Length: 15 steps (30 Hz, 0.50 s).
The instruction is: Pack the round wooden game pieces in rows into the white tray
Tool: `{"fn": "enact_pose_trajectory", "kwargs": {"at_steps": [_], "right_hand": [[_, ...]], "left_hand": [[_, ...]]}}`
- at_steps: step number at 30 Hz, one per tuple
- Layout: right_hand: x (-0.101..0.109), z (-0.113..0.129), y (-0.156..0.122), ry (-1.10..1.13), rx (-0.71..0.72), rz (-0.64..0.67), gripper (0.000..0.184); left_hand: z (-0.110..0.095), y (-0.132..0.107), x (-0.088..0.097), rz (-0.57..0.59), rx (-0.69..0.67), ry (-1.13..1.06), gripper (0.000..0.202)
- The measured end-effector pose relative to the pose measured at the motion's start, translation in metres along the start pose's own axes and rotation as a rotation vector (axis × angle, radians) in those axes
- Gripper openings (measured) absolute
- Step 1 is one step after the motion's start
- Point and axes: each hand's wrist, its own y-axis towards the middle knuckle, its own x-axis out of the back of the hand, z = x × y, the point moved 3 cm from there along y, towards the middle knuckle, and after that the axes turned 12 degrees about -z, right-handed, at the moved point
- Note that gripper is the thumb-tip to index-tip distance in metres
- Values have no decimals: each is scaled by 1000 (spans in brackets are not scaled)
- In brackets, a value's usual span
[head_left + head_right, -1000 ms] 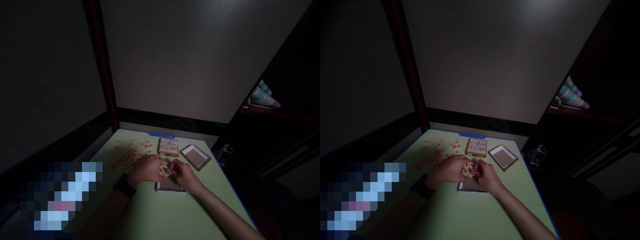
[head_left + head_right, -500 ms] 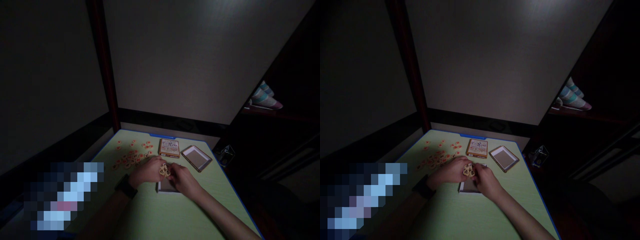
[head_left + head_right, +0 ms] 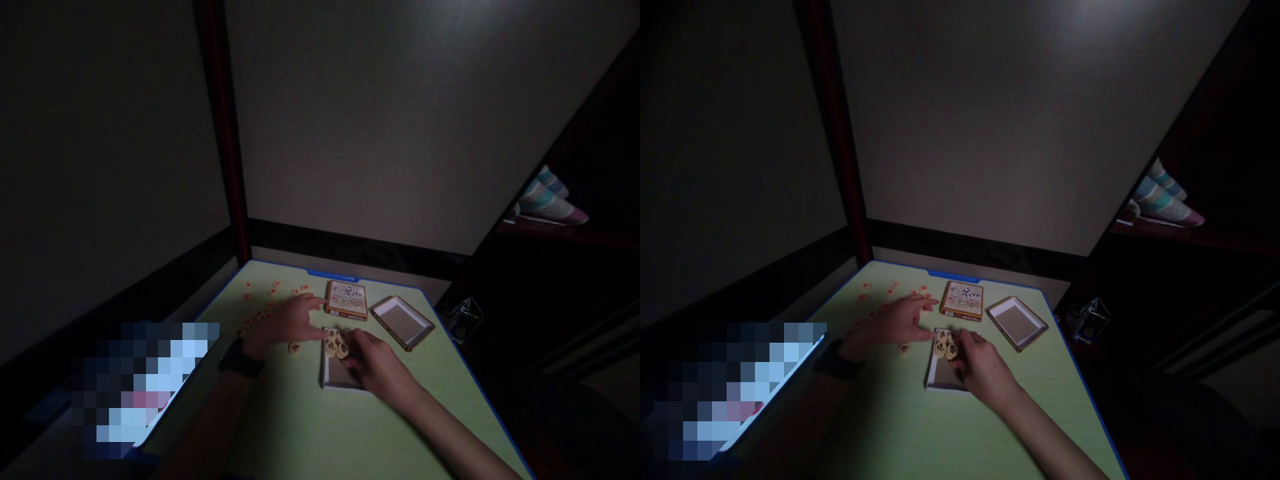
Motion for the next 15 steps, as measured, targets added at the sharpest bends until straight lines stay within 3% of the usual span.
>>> {"fn": "enact_pose_trajectory", "kwargs": {"at_steps": [4, 7, 11, 15], "right_hand": [[8, 0, -1, -54, -5, 9, 23], [11, -3, -1, -135, -17, 4, 17], [14, -5, 0, -228, -58, -31, 16], [14, -4, 1, -223, -65, -47, 17]], "left_hand": [[28, 7, 39, -223, 145, 15, 36], [46, 3, 62, -283, 248, 151, 24], [60, -11, 78, -227, 263, 372, 26], [58, -32, 76, 91, 357, 484, 18]]}}
